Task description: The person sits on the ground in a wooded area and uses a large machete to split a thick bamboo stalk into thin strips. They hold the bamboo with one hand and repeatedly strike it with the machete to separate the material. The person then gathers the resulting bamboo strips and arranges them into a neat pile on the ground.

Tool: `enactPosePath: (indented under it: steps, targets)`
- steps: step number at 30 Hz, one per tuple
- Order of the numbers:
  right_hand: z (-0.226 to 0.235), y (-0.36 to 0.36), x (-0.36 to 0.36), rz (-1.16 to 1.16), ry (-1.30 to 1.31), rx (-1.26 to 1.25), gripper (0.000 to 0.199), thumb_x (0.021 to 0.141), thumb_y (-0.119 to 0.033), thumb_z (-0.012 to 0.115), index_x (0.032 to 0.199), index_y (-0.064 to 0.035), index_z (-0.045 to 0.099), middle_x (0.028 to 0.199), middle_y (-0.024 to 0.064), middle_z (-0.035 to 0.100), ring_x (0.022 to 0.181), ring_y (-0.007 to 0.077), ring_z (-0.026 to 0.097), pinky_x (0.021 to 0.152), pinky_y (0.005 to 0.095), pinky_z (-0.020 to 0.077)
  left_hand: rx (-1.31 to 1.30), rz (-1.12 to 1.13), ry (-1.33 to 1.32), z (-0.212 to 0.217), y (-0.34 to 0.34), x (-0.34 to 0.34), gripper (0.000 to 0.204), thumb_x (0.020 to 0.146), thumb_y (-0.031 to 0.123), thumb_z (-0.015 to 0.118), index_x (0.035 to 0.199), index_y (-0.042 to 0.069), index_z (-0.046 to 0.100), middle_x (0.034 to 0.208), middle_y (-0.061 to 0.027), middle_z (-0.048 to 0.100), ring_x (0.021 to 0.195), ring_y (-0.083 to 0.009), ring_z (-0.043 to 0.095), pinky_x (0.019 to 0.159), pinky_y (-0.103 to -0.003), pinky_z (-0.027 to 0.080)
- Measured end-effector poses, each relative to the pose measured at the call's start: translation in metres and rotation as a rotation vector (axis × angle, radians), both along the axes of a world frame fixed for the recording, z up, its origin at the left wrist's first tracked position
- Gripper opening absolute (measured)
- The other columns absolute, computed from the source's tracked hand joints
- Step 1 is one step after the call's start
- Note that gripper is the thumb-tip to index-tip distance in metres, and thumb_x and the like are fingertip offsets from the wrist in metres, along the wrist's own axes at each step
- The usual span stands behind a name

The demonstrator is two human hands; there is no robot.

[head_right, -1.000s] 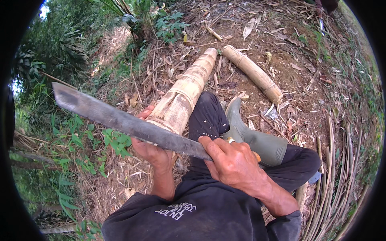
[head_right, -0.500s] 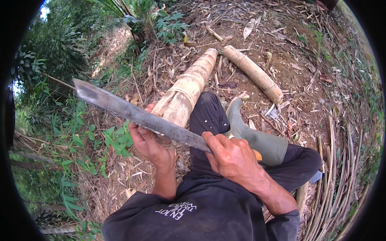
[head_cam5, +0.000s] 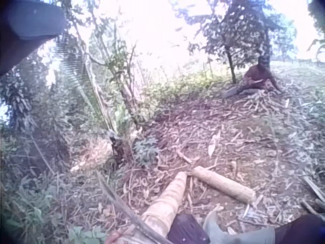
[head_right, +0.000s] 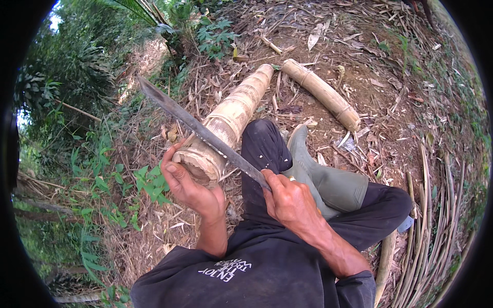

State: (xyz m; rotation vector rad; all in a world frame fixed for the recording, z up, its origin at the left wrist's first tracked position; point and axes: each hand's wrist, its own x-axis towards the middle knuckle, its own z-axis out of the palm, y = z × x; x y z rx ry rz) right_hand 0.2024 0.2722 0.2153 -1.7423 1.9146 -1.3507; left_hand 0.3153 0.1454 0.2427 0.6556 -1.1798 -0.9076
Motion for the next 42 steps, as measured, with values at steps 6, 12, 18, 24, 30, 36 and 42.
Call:
enactPosePath:
  steps: [6,12,18,24,30,36,42]
  targets:
    - [0.029,0.006,0.009,0.057,-0.007,-0.027,0.045,0.074,-0.001,0.068,0.117,-0.0001,0.055,0.079,0.0157,0.062,0.064,0.0348,0.064,0.055,0.0414,0.0520,0.089,0.027,0.042,0.003,0.008,-0.009,0.039,0.104,0.033,0.040,0.120,-0.002,0.048,0.117,-0.0159,0.058,0.109,-0.0229,0.055,0.096,-0.036,0.044]
    - [0.000,-0.001,0.005,-0.024,-0.053,-0.033,0.044,0.075,0.000,0.067,0.117,0.0001,0.055,0.081,0.0166,0.062,0.065,0.0358,0.064,0.055,0.0421,0.0522,0.066,0.040,0.068,0.008,0.005,-0.010,0.040,0.104,0.034,0.039,0.117,-0.002,0.050,0.118,-0.0152,0.056,0.109,-0.0222,0.054,0.094,-0.035,0.045]
    - [0.021,0.005,0.014,0.033,-0.029,-0.082,0.044,0.073,0.000,0.068,0.116,0.0019,0.057,0.079,0.0146,0.062,0.060,0.0326,0.064,0.054,0.0405,0.0520,0.078,0.093,-0.054,0.007,0.011,-0.012,0.041,0.104,0.036,0.041,0.117,-0.002,0.050,0.117,-0.0153,0.056,0.108,-0.0210,0.054,0.092,-0.034,0.046]
    - [-0.007,0.003,0.012,-0.055,-0.178,-0.060,0.034,0.080,0.001,0.065,0.113,0.0039,0.058,0.085,0.0204,0.066,0.069,0.0376,0.066,0.058,0.0424,0.0530,0.010,-0.005,0.025,0.005,-0.002,-0.010,0.043,0.103,0.039,0.041,0.116,-0.002,0.049,0.115,-0.0164,0.057,0.109,-0.0239,0.055,0.095,-0.038,0.046]
    - [0.048,-0.025,0.007,-0.019,-0.317,-0.187,0.045,0.081,-0.008,0.073,0.121,0.0037,0.056,0.081,0.0205,0.066,0.067,0.0307,0.068,0.057,0.0376,0.0527,-0.219,-0.314,-0.083,0.000,-0.018,0.001,0.036,0.087,0.028,0.071,0.101,-0.001,0.056,0.105,-0.0154,0.061,0.107,-0.0275,0.060,0.103,-0.046,0.042]
    - [0.041,-0.043,0.016,-0.127,-0.392,-0.232,0.053,0.080,-0.015,0.078,0.124,0.0041,0.056,0.073,0.0166,0.065,0.056,0.0197,0.063,0.052,0.0329,0.0497,-0.110,-0.393,-0.119,0.012,-0.025,-0.006,0.037,0.082,0.022,0.077,0.105,-0.001,0.059,0.114,-0.0163,0.058,0.113,-0.0282,0.056,0.104,-0.044,0.042]
    - [0.057,-0.062,0.024,-0.155,-0.577,-0.129,0.045,0.084,-0.012,0.074,0.121,0.0076,0.056,0.075,0.0187,0.066,0.059,0.0187,0.064,0.054,0.0326,0.0500,0.236,-0.294,0.313,0.018,0.014,-0.022,0.047,0.100,0.037,0.048,0.127,-0.001,0.043,0.127,-0.0145,0.051,0.116,-0.0262,0.053,0.099,-0.041,0.045]
